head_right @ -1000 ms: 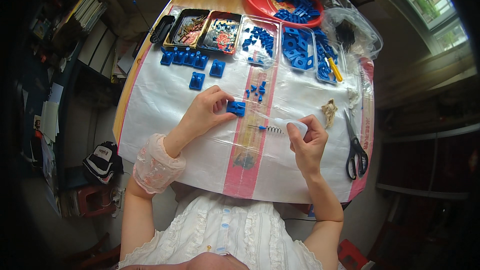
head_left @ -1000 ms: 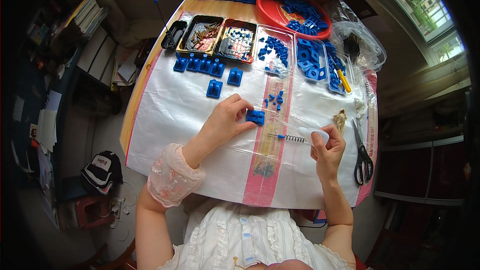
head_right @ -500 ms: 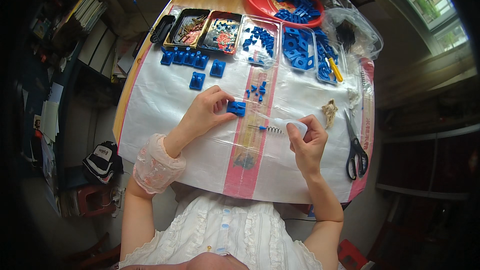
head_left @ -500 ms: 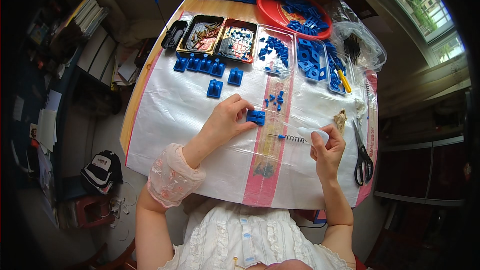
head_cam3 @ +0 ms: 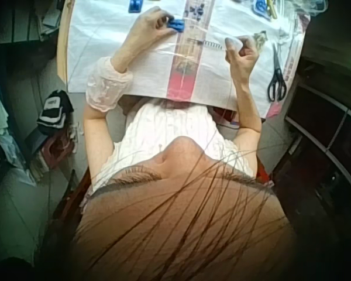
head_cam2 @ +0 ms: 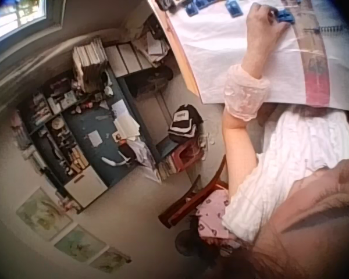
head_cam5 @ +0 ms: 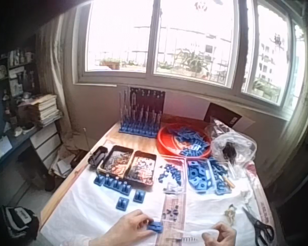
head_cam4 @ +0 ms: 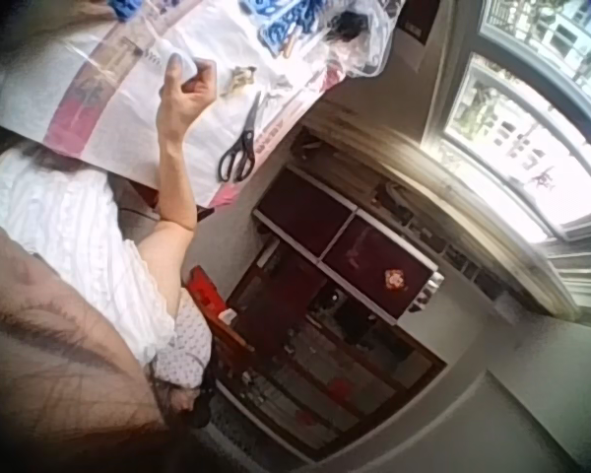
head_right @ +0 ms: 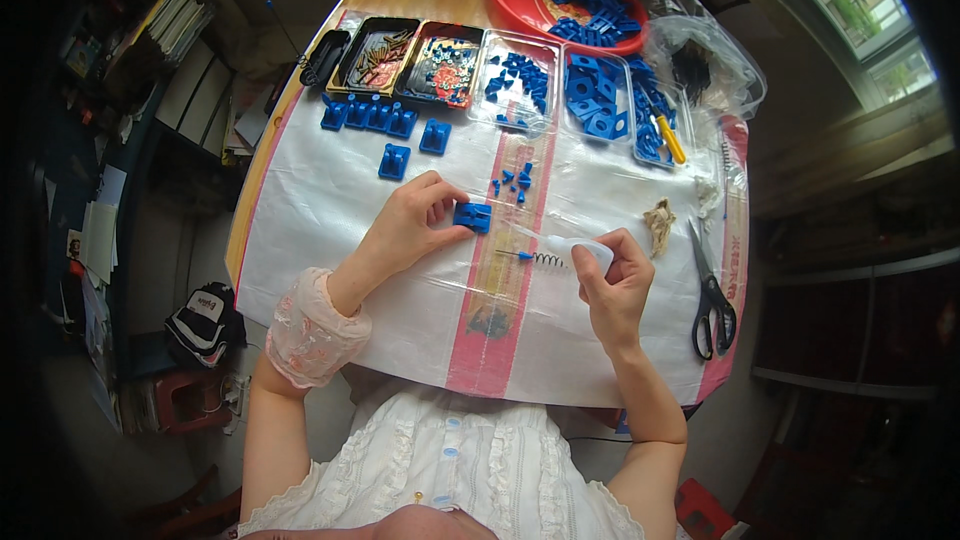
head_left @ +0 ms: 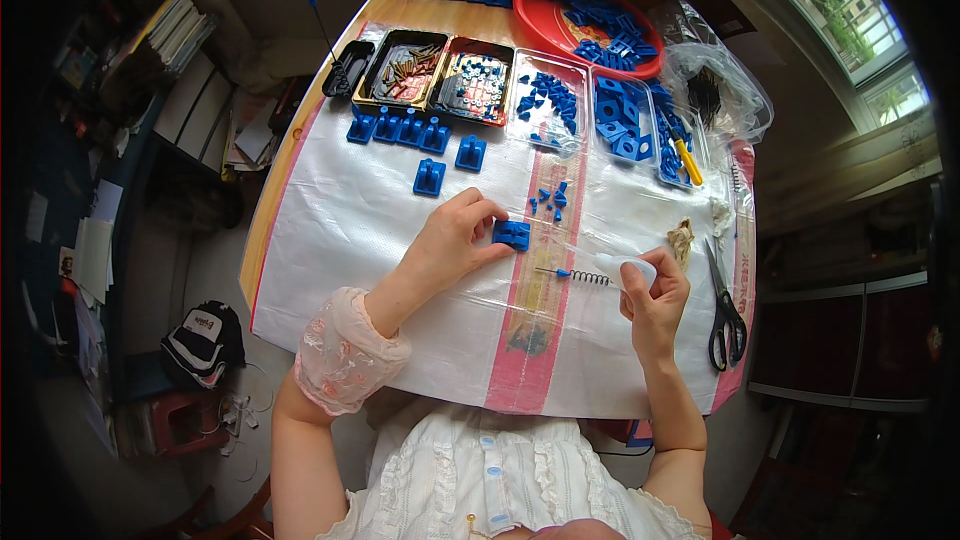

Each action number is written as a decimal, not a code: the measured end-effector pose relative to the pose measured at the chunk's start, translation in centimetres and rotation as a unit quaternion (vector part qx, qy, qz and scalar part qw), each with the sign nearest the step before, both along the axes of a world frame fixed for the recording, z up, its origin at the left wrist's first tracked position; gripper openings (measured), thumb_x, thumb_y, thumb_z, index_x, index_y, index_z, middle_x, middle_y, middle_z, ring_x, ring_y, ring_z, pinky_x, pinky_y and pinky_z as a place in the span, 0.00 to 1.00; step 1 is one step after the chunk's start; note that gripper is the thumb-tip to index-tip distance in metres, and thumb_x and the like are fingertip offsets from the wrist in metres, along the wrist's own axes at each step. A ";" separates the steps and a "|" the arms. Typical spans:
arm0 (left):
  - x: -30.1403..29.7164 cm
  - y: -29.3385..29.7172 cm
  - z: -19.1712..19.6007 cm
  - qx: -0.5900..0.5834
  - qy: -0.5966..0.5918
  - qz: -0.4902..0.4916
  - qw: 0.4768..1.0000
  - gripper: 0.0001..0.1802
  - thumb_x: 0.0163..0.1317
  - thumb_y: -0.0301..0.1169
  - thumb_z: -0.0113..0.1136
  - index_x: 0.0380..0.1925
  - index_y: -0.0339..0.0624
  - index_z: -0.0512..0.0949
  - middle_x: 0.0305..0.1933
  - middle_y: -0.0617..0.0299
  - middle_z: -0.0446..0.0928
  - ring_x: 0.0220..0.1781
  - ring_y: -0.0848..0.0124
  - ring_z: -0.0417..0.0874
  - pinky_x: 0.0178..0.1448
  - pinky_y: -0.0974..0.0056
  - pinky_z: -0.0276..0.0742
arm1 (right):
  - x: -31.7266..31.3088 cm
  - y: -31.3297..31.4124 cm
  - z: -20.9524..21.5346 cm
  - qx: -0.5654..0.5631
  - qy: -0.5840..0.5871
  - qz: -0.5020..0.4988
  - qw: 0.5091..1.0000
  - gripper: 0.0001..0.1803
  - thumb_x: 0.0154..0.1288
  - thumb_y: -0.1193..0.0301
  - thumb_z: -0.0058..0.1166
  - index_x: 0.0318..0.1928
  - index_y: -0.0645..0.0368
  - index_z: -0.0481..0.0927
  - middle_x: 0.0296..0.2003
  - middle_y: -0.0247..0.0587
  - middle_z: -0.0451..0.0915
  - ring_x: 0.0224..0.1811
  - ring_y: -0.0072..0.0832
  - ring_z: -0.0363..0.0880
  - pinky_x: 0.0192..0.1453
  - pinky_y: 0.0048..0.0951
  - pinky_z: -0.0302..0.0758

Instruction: Manually assembling small blue plastic components on a metal rod using an applicator bottle for lubricant or adhesive.

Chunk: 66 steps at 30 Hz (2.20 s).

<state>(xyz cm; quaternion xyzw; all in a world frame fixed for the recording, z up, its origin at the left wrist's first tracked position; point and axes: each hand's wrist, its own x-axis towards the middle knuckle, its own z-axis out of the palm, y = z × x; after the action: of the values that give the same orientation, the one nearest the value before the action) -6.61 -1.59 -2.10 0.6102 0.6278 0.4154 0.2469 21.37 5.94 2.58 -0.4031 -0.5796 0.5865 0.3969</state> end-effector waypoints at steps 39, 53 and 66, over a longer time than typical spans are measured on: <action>0.0 0.0 0.0 0.001 0.002 0.005 1.000 0.20 0.52 0.28 0.82 0.44 0.40 0.86 0.37 0.62 0.76 0.35 0.72 0.77 0.41 0.66 0.78 | 0.0 0.0 0.0 0.002 0.005 0.004 1.000 0.10 0.70 0.75 0.66 0.36 0.59 0.75 0.21 0.25 0.73 0.16 0.09 0.65 0.17 0.18 0.59; 0.0 0.0 0.0 -0.001 0.006 0.002 1.000 0.21 0.52 0.28 0.82 0.45 0.39 0.85 0.37 0.62 0.77 0.35 0.72 0.78 0.42 0.67 0.79 | 0.9 1.5 -1.1 -0.056 0.132 0.012 0.990 0.09 0.76 0.68 0.61 0.44 0.58 0.75 0.27 0.31 0.79 0.20 0.11 0.68 0.23 0.19 0.64; 0.1 0.0 0.1 0.007 0.003 0.003 1.000 0.21 0.51 0.26 0.82 0.45 0.37 0.85 0.37 0.63 0.76 0.34 0.74 0.78 0.42 0.68 0.79 | 1.5 4.4 -1.7 0.001 0.120 0.004 0.993 0.14 0.70 0.80 0.64 0.51 0.58 0.75 0.48 0.48 0.87 0.52 0.30 0.86 0.62 0.31 0.78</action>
<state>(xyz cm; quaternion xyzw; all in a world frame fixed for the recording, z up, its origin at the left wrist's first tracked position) -6.55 -1.59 -2.04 0.6114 0.6275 0.4183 0.2396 22.89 10.30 0.87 -0.3271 -0.5297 0.6315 0.4621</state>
